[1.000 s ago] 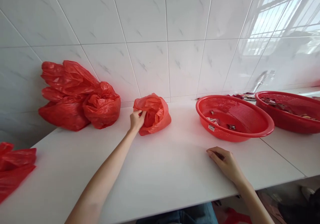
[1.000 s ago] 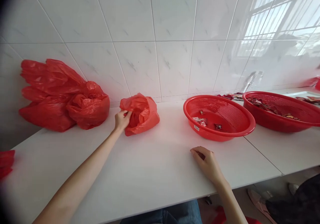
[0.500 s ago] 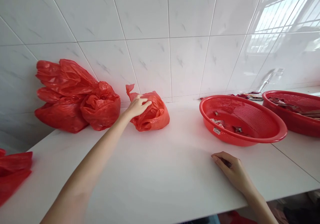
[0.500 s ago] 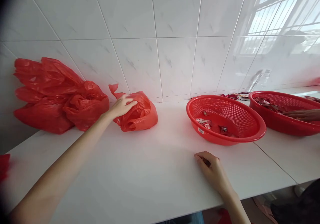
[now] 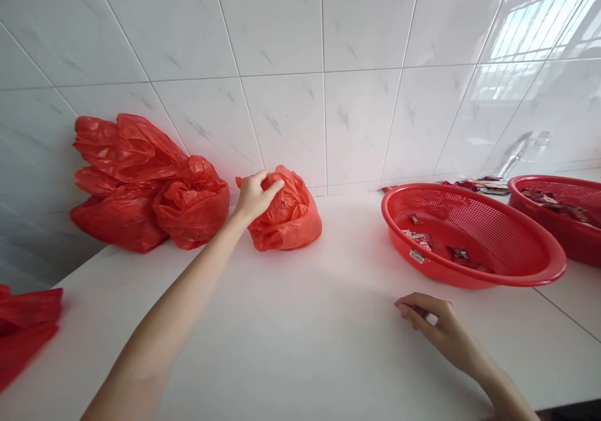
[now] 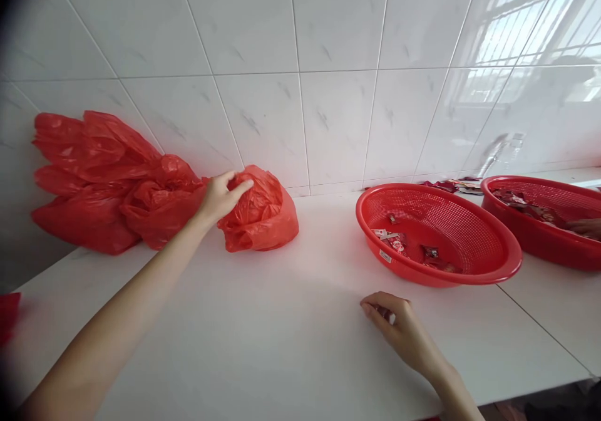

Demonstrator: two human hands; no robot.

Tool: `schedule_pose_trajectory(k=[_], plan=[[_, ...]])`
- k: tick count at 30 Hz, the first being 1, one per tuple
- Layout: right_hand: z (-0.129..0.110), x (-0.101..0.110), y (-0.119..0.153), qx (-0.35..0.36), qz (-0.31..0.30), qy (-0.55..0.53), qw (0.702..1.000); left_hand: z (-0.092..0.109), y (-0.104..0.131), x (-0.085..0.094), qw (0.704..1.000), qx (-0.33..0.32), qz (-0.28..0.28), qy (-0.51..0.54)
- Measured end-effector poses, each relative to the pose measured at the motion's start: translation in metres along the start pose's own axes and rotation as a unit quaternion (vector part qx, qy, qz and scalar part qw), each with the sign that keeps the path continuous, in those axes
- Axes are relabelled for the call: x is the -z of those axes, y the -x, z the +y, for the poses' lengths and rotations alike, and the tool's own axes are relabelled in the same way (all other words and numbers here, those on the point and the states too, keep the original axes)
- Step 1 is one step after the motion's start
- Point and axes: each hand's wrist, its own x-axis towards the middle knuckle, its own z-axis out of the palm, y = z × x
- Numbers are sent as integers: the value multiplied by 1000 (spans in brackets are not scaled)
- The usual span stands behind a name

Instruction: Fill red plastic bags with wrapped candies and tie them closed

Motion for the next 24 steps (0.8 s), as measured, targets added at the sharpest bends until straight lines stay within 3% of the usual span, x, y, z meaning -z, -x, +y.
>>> schedule_pose_trajectory(k=[3, 6, 8, 11, 14, 18, 24], plan=[[-21, 2, -18, 63, -25, 4, 998, 5, -5, 4, 997, 38, 42, 48], [-42, -1, -36, 126, -39, 1, 991, 12, -1, 6, 990, 80, -14, 115], [-55, -5, -47, 159, -39, -12, 987, 20, 8, 7, 974, 58, -145, 162], [-68, -14, -64, 190, -21, -39, 981, 34, 30, 7, 914, -7, -376, 155], [-71, -26, -78, 196, -36, -49, 979, 44, 51, 4, 864, -37, -492, 97], [-62, -46, -91, 217, -77, -54, 972, 41, 65, -4, 846, -54, -519, 109], [-56, -59, -90, 271, -20, -84, 959, 33, 79, -22, 830, -61, -523, 185]])
